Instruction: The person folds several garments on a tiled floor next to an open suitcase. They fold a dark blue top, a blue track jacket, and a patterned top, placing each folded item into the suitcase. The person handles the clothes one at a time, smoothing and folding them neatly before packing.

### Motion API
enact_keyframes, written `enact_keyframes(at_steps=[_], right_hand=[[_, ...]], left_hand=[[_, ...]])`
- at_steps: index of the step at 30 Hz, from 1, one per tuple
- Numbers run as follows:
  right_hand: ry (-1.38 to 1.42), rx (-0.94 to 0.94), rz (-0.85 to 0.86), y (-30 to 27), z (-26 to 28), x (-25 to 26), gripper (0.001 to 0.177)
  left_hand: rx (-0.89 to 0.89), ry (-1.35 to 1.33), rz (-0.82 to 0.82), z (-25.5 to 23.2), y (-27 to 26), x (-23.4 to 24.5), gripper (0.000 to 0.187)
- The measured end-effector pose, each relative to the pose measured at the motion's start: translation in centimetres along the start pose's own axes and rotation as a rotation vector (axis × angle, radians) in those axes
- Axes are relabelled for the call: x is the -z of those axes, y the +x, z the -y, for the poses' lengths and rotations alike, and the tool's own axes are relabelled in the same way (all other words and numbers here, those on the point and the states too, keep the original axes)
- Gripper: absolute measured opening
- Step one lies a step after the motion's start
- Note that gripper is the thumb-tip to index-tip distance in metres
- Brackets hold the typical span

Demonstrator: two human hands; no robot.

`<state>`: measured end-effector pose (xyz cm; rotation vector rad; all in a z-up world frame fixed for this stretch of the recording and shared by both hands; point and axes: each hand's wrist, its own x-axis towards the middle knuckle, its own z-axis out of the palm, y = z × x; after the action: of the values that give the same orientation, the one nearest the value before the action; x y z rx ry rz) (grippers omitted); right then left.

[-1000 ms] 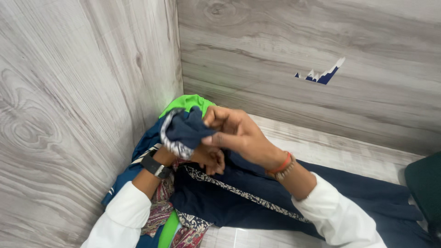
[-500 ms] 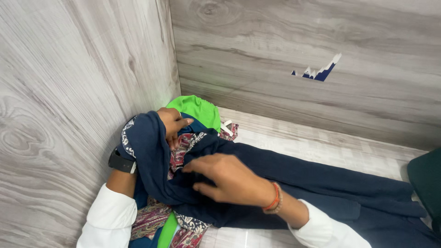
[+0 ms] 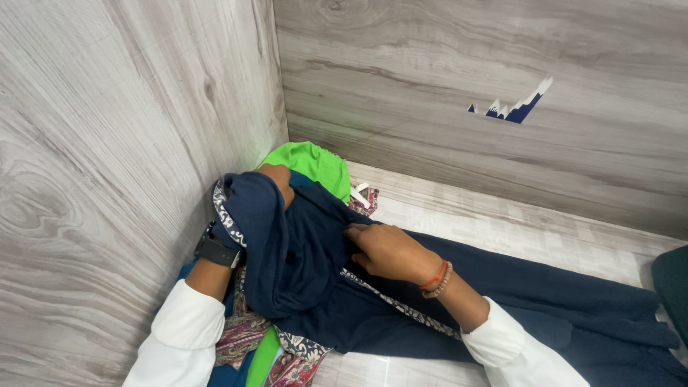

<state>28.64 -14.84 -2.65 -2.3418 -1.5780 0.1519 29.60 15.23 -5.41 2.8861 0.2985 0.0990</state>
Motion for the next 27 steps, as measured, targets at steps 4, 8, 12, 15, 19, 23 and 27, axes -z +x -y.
enact_keyframes(at_steps=[4,8,12,15,19,23,27], right_hand=[[-0.115,-0.042,0.05,-0.4,1.4,0.9,0.035],[0.088,0.089,-0.245,-1.2,6.2,2.0,0.037],[0.594,0.359,-0.373,-2.2,11.8,1.5,0.069],[1.024,0.147,-0.259,-1.5,13.5,1.0,0.07],[1.124,-0.083,-0.118,-0.9,12.5,1.0,0.038],[1.284,-0.102,-0.262,-1.5,10.1,2.8,0.027],[1.051,0.114,-0.674,-3.2,7.0,5.6,0.033]], left_hand=[[0.127,0.136,0.105,-0.8,-1.0,2.2,0.028],[0.187,0.049,-0.144,-4.0,-3.4,4.4,0.029],[0.117,0.073,-0.406,-7.2,-5.7,5.9,0.023],[0.041,0.15,-0.471,-8.6,-6.8,6.4,0.024],[-0.179,0.051,-0.319,-9.4,-6.8,5.3,0.03],[-0.411,-0.181,0.088,-7.5,-5.1,2.7,0.034],[-0.331,-0.142,0.198,-3.7,-2.3,-0.4,0.041]])
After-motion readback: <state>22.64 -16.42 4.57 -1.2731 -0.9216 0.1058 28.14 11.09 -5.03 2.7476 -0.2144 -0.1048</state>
